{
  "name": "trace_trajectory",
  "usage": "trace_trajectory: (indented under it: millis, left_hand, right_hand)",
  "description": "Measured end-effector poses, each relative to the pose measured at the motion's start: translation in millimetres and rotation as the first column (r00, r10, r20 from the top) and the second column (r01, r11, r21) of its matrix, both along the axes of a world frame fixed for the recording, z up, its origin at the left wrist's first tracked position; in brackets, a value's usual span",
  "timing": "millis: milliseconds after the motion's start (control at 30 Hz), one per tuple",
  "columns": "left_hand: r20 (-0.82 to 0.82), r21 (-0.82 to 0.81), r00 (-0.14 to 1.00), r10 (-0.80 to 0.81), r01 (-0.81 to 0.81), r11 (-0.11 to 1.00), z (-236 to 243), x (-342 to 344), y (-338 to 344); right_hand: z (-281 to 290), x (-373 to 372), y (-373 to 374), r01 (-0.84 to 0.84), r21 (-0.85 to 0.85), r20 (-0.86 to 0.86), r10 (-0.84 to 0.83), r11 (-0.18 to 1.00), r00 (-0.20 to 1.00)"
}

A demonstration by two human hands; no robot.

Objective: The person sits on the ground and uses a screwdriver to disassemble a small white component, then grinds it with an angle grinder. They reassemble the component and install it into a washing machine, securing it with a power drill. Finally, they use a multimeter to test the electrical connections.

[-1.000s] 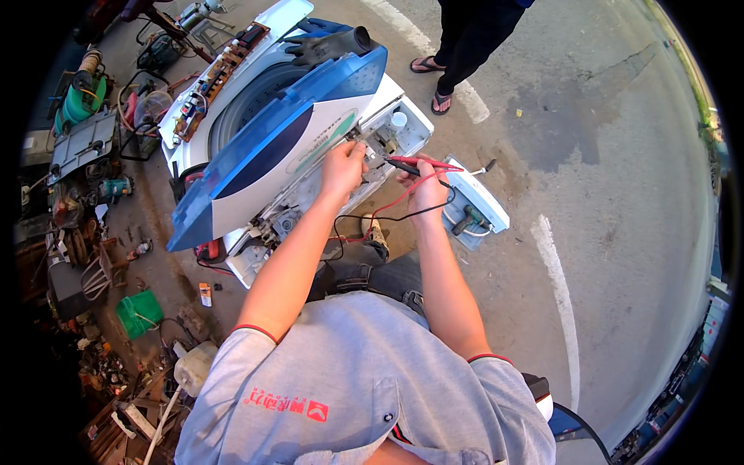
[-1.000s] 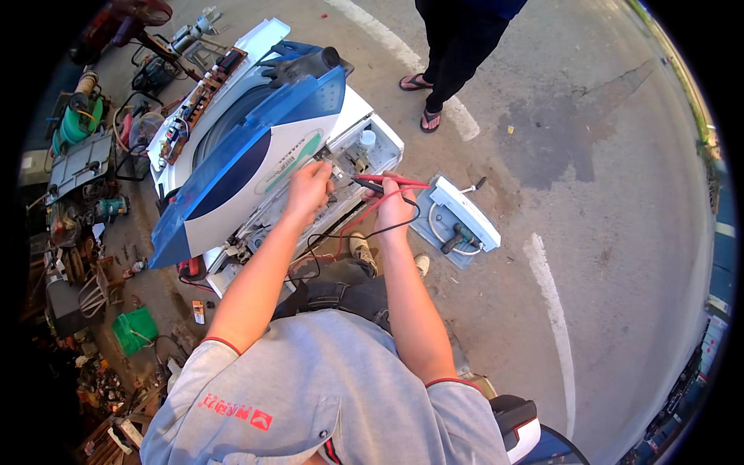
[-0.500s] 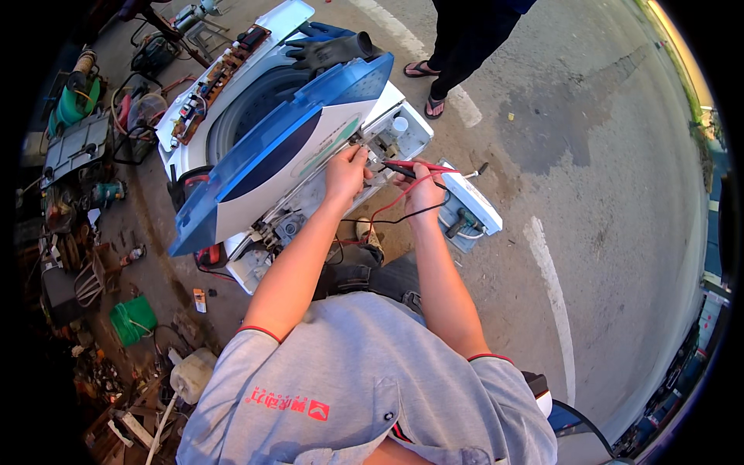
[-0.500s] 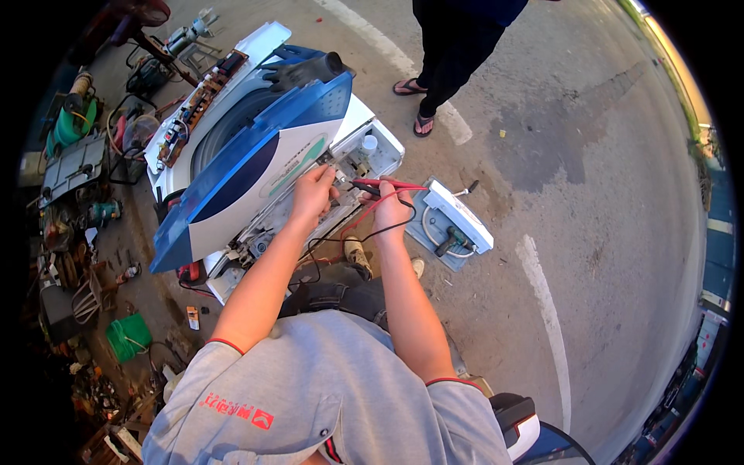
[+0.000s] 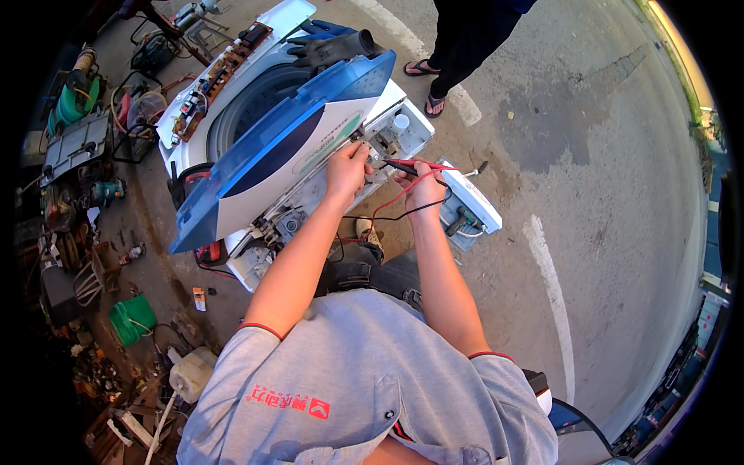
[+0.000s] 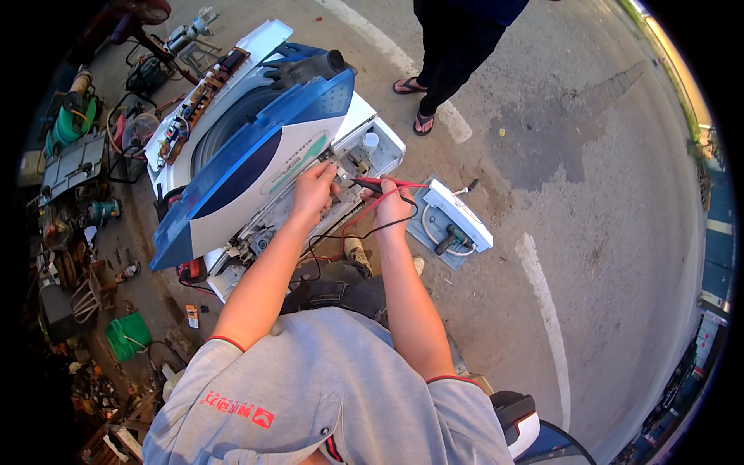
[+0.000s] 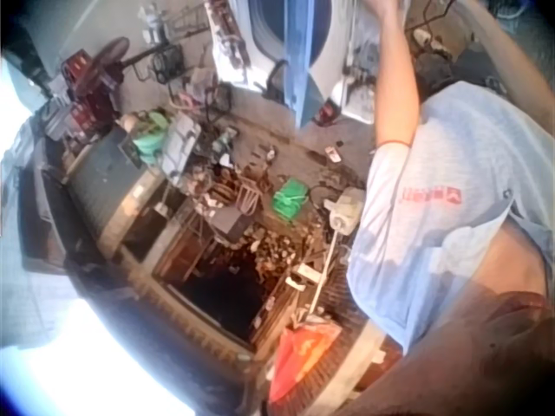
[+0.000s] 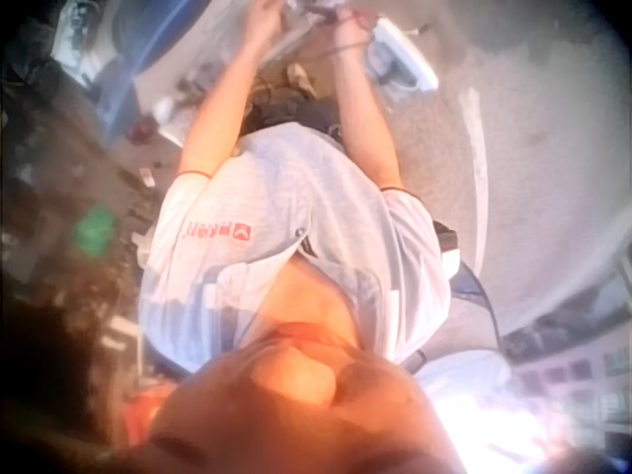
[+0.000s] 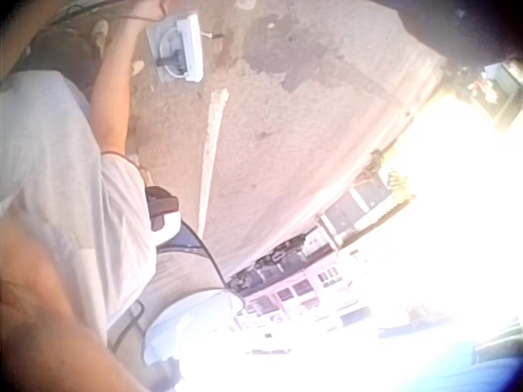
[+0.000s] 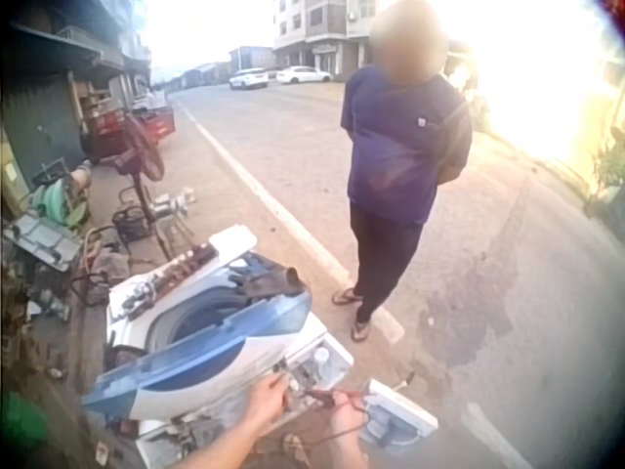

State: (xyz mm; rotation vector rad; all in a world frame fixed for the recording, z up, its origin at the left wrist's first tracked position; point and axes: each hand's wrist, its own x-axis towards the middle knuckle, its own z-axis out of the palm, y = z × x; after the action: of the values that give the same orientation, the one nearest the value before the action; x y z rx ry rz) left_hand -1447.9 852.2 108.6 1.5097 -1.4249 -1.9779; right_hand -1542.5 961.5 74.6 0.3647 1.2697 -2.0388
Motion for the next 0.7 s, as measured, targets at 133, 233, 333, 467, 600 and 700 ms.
trace_trajectory:
  millis: [133,233,333,467,600,700]
  left_hand:
    - [-0.013,0.010,1.000,-0.016,0.016,1.000,0.7,0.9,-0.2]
    - [-0.008,0.009,1.000,-0.021,0.021,1.000,2.3,1.1,-0.4]
    - [0.009,-0.006,1.000,-0.018,0.018,1.000,1.7,0.7,-0.1]
    - [0.026,-0.026,0.999,-0.023,0.023,0.999,0.3,1.2,0.3]
    - [0.007,-0.023,0.999,-0.033,0.033,0.999,-2.0,0.7,-0.1]
    - [0.012,-0.022,1.000,-0.023,0.023,0.999,0.2,-2.4,2.6]
  right_hand:
    - [2.3,-1.5,2.3,0.004,0.008,-0.035,-0.003,1.000,0.999]
    - [6.0,-0.5,1.1,0.004,0.004,-0.023,-0.004,1.000,1.000]
    - [2.8,0.7,1.4,-0.001,0.007,-0.007,0.001,1.000,1.000]
    - [2.7,1.7,0.5,0.007,0.000,0.024,-0.007,1.000,1.000]
    - [3.3,-0.5,1.8,-0.003,-0.005,0.045,0.003,1.000,0.999]
    - [0.9,-3.2,3.3,0.010,0.000,0.057,-0.010,1.000,0.998]
